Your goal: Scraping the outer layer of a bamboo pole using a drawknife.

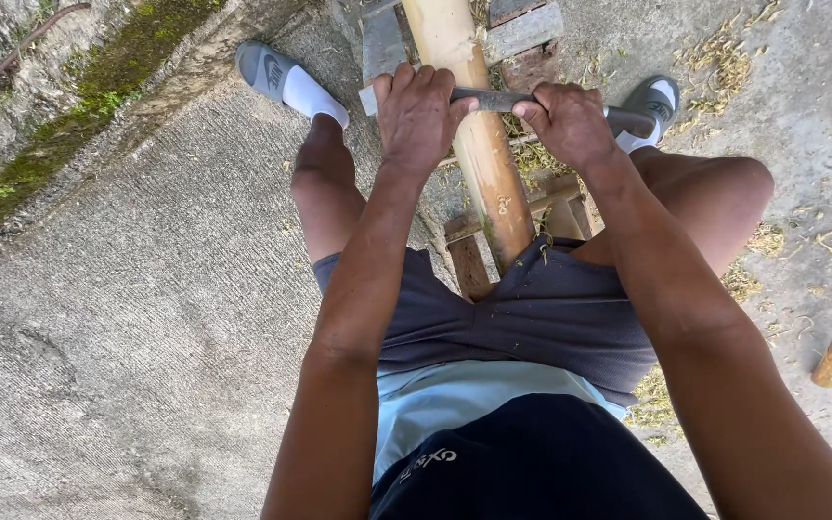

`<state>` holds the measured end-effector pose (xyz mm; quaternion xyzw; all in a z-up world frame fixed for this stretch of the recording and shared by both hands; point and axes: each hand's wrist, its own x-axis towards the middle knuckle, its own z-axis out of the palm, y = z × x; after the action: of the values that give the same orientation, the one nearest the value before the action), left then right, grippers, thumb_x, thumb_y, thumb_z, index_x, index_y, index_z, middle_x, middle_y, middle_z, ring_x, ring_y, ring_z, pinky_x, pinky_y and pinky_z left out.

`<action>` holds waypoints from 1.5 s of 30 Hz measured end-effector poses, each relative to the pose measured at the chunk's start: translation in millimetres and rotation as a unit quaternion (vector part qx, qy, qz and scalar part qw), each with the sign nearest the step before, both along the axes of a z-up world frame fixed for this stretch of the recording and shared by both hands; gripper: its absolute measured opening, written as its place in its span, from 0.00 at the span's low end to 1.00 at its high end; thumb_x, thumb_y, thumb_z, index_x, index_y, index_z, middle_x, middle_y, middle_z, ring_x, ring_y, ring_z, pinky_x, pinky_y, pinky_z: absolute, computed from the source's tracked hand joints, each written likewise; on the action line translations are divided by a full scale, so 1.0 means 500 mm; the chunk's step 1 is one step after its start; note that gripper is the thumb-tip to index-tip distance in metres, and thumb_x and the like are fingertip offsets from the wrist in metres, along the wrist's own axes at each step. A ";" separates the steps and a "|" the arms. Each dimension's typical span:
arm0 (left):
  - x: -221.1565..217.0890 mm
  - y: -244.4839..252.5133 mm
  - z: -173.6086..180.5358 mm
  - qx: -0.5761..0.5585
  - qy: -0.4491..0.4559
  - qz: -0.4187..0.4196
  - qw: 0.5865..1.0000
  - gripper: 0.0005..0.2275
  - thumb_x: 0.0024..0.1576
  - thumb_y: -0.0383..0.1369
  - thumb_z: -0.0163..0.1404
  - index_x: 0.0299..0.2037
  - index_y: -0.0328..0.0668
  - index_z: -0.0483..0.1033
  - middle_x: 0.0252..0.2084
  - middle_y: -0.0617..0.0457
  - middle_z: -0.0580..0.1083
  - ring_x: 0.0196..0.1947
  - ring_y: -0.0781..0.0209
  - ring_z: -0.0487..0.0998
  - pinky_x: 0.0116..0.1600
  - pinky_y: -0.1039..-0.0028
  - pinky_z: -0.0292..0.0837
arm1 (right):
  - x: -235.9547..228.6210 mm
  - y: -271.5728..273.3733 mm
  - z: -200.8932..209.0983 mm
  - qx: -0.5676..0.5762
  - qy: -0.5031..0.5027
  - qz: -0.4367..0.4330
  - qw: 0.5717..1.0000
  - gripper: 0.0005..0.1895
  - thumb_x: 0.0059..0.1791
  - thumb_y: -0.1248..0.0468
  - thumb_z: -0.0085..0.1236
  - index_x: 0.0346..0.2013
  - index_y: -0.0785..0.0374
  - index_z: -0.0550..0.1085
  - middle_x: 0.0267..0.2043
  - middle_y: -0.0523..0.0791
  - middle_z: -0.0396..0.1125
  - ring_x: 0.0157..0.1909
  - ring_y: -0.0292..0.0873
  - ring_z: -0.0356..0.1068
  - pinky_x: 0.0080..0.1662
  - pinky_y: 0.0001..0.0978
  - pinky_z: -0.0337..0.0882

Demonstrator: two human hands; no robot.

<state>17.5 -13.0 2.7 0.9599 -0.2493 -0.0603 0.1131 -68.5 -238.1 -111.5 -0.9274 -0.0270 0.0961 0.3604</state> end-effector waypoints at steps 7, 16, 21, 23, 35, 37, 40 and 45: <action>-0.062 0.001 0.001 0.015 0.050 0.006 0.999 0.17 0.52 0.50 0.60 0.34 0.44 0.78 0.34 0.53 0.75 0.42 0.55 0.69 0.50 0.60 0.56 | -0.058 -0.004 0.021 -0.013 -0.008 0.015 1.000 0.31 0.60 0.40 0.45 0.29 0.65 0.69 0.24 0.51 0.65 0.33 0.57 0.69 0.44 0.57 0.67; -0.223 0.011 0.000 0.044 0.103 0.045 0.993 0.17 0.57 0.51 0.57 0.35 0.46 0.76 0.32 0.54 0.75 0.36 0.57 0.68 0.48 0.61 0.54 | -0.147 -0.018 0.062 -0.030 0.051 0.074 0.995 0.27 0.57 0.43 0.47 0.27 0.61 0.71 0.24 0.47 0.65 0.29 0.52 0.68 0.37 0.50 0.67; -0.133 0.014 -0.017 0.014 0.042 0.058 0.997 0.16 0.57 0.51 0.57 0.34 0.46 0.76 0.31 0.55 0.75 0.35 0.57 0.68 0.46 0.63 0.54 | -0.072 -0.011 0.041 -0.012 -0.039 0.051 0.998 0.25 0.56 0.44 0.51 0.27 0.61 0.72 0.23 0.47 0.64 0.27 0.51 0.67 0.37 0.53 0.66; -0.045 0.013 -0.026 0.015 0.020 0.033 0.999 0.16 0.56 0.51 0.58 0.33 0.47 0.76 0.31 0.55 0.75 0.36 0.57 0.69 0.46 0.62 0.54 | -0.008 0.000 0.022 0.004 -0.022 0.024 0.999 0.25 0.58 0.43 0.50 0.31 0.62 0.72 0.24 0.48 0.65 0.27 0.53 0.67 0.37 0.53 0.66; 0.128 0.020 -0.031 -0.040 -0.055 -0.019 0.997 0.17 0.47 0.46 0.66 0.32 0.43 0.78 0.34 0.51 0.77 0.44 0.52 0.71 0.49 0.58 0.56 | 0.121 0.019 -0.011 0.001 -0.058 -0.031 0.998 0.29 0.61 0.43 0.53 0.30 0.65 0.72 0.24 0.53 0.68 0.30 0.59 0.70 0.40 0.55 0.69; 0.120 0.018 -0.026 -0.040 -0.052 -0.014 0.998 0.17 0.47 0.47 0.65 0.33 0.43 0.79 0.35 0.51 0.77 0.44 0.53 0.71 0.49 0.58 0.56 | 0.112 0.020 -0.015 0.005 -0.061 -0.027 0.998 0.29 0.61 0.43 0.53 0.31 0.66 0.72 0.25 0.55 0.67 0.30 0.60 0.70 0.40 0.55 0.70; 0.097 0.010 -0.014 0.013 0.031 0.001 0.999 0.17 0.50 0.48 0.64 0.34 0.43 0.78 0.33 0.52 0.77 0.43 0.55 0.70 0.51 0.59 0.56 | 0.093 0.020 -0.005 0.030 -0.060 -0.026 0.997 0.29 0.60 0.42 0.53 0.31 0.66 0.72 0.26 0.55 0.67 0.31 0.60 0.70 0.39 0.55 0.71; 0.036 0.013 -0.006 -0.020 -0.020 -0.013 1.000 0.17 0.51 0.48 0.63 0.33 0.43 0.78 0.33 0.53 0.76 0.43 0.54 0.70 0.50 0.61 0.56 | 0.039 0.017 0.003 0.008 -0.045 -0.026 0.999 0.29 0.59 0.43 0.52 0.30 0.66 0.72 0.25 0.54 0.66 0.30 0.58 0.69 0.41 0.55 0.69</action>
<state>35.5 -6.6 -0.4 0.9553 -0.2647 -0.0372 0.1262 -49.3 -229.8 -109.8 -0.9284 -0.0200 0.0443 0.3684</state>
